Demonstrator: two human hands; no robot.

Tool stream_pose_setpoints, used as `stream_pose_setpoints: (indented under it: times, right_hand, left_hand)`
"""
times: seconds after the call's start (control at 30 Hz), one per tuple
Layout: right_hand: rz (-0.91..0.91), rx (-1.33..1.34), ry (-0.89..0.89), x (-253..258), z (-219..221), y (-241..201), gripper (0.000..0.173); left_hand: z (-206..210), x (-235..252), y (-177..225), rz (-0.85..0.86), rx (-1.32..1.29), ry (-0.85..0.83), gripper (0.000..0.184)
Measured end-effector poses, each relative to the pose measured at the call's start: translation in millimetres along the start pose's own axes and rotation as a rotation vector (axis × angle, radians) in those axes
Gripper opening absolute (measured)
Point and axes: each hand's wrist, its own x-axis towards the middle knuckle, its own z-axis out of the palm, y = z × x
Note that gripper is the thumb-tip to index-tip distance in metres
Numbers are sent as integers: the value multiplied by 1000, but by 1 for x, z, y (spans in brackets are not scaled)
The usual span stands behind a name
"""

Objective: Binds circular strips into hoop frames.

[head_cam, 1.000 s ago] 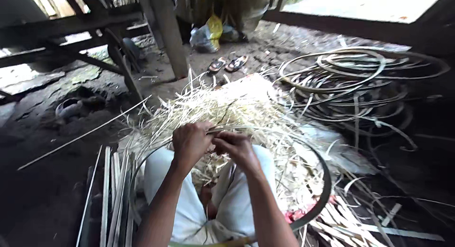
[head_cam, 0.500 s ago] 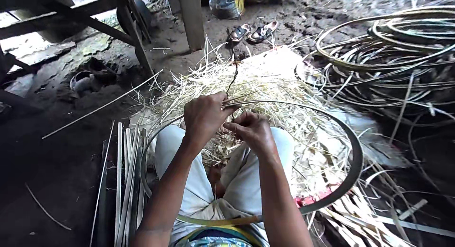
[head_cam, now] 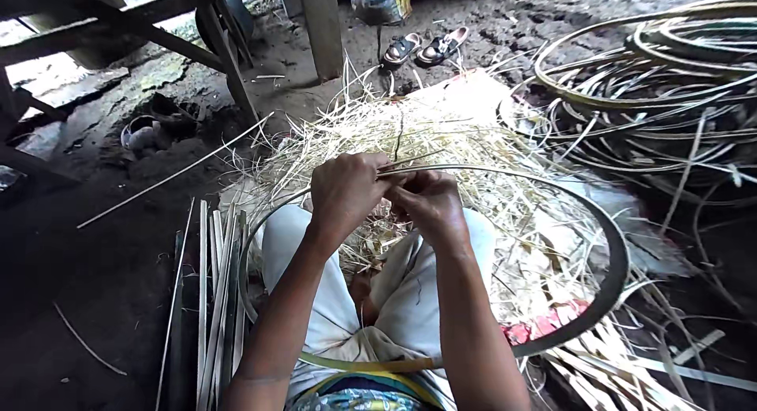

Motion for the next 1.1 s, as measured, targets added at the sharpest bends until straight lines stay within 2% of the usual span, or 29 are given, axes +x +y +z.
stream_pose_setpoints:
  times: [0.07,0.17,0.33,0.43,0.67,0.87,0.93,1.0,1.1]
  right_hand:
    - [-12,-31,-116,-8,-8,1,4]
    - [11,-98,-233,-17,-14,11,16]
    - [-3,-83,-131,-14,-9,18,1]
    - [-20,-65,-62,-10,-6,19,13]
    - [-69,-113,49,-1,0,22,34]
    - [11,-305,33,3,-5,16,35]
    - [24,-286,14,2,-7,16,31]
    - [51,-196,15,2,-5,14,29]
    - [58,-95,42,4,0,4,24]
  left_hand:
    - [-1,0,-2,-18,5,24,29]
    - [-2,1,-4,-27,18,43,33]
    - [2,3,-4,-36,42,63,38]
    - [0,2,-3,-52,40,64,42]
    - [4,1,-1,-47,63,105,36]
    - [5,-1,-6,-69,72,137,38]
    - [7,-2,-8,-75,71,134,41]
    - [4,-1,-8,-69,43,80,42]
    - [-7,3,-3,-46,-14,-84,43]
